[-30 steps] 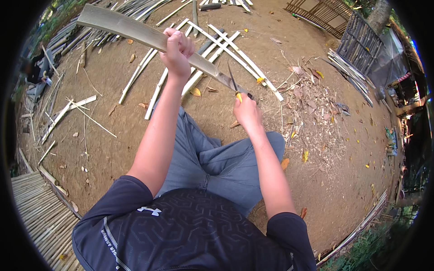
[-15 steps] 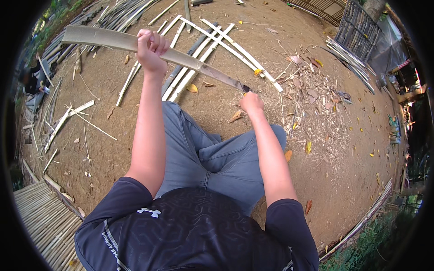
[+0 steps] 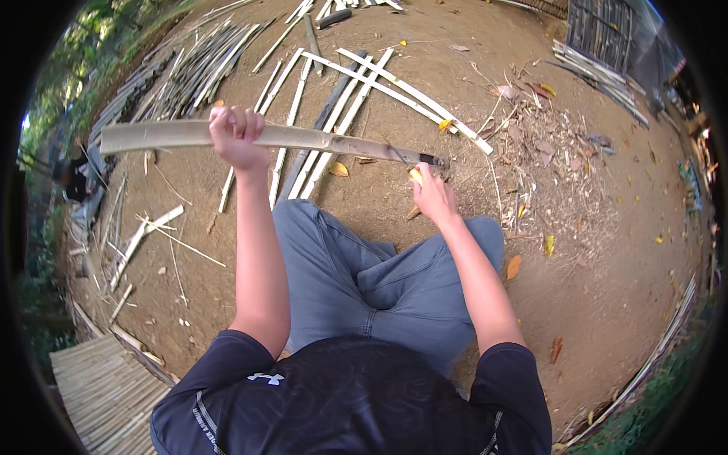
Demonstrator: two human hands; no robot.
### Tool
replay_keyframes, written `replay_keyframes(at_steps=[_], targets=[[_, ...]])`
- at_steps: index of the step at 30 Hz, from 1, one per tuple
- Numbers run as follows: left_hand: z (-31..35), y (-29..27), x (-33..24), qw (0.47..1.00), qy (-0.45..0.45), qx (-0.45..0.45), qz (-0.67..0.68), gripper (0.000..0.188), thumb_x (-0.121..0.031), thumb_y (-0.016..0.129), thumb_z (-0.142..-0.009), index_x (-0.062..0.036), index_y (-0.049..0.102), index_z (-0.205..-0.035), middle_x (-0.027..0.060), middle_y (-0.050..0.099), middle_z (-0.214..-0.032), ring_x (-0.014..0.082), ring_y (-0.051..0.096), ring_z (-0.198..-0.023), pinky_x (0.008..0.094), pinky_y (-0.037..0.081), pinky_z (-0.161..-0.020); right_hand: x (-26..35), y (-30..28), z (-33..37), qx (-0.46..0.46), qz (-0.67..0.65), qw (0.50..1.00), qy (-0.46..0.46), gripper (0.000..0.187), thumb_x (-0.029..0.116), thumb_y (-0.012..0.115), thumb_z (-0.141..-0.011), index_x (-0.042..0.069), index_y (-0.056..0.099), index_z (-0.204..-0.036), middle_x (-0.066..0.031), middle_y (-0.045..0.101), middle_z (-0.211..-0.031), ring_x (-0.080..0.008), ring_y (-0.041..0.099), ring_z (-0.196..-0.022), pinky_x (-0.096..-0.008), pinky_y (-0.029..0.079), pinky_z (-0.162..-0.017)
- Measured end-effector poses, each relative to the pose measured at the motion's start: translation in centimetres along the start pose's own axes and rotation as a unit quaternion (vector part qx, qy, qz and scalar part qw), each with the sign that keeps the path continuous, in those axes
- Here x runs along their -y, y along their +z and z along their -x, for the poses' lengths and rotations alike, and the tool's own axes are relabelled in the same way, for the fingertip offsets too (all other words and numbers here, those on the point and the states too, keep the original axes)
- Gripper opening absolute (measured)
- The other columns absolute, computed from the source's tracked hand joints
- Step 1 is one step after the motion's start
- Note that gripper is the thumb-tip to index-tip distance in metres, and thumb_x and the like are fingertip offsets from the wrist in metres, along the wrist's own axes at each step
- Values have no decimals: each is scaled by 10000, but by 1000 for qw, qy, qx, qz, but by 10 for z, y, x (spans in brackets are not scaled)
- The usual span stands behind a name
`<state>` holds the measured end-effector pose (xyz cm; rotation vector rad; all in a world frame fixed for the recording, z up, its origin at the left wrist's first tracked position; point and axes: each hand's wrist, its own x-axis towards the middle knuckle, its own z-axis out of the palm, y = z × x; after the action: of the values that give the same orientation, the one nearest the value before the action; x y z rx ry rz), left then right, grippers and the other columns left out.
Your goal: The person sits on the ground and uses a knife to shave the nodes and surface of a long bamboo pole, rotating it to reach different sides.
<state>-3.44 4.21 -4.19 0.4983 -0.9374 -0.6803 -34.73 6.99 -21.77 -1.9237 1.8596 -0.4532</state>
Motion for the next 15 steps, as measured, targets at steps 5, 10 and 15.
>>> replay_keyframes(at_steps=[5,10,15], targets=[[-5,14,7,999,-5,-49,-8,251,-154,388,-897,-167,325,-655,-50,240,-514,60,191,-421,236,185,-370,-45,26,-13,-51,12,995,85,272,215,582,-931,83,546,-1166,-234,693,-839,-421,688,-812,-537,532,-705],[-2,2,2,997,-18,-74,-29,241,-169,386,-885,-163,296,-661,-43,223,-523,71,188,-439,251,188,-399,-25,26,-9,-135,-185,973,-39,211,257,675,-883,132,667,-1054,-191,708,-856,-367,703,-823,-470,557,-726],[-2,6,7,995,-22,-96,-30,258,-196,415,-877,-165,303,-647,-42,210,-526,75,183,-449,246,210,-425,-54,20,-27,-89,-29,989,113,230,249,675,-881,124,699,-1073,-172,716,-856,-347,705,-787,-453,569,-713]])
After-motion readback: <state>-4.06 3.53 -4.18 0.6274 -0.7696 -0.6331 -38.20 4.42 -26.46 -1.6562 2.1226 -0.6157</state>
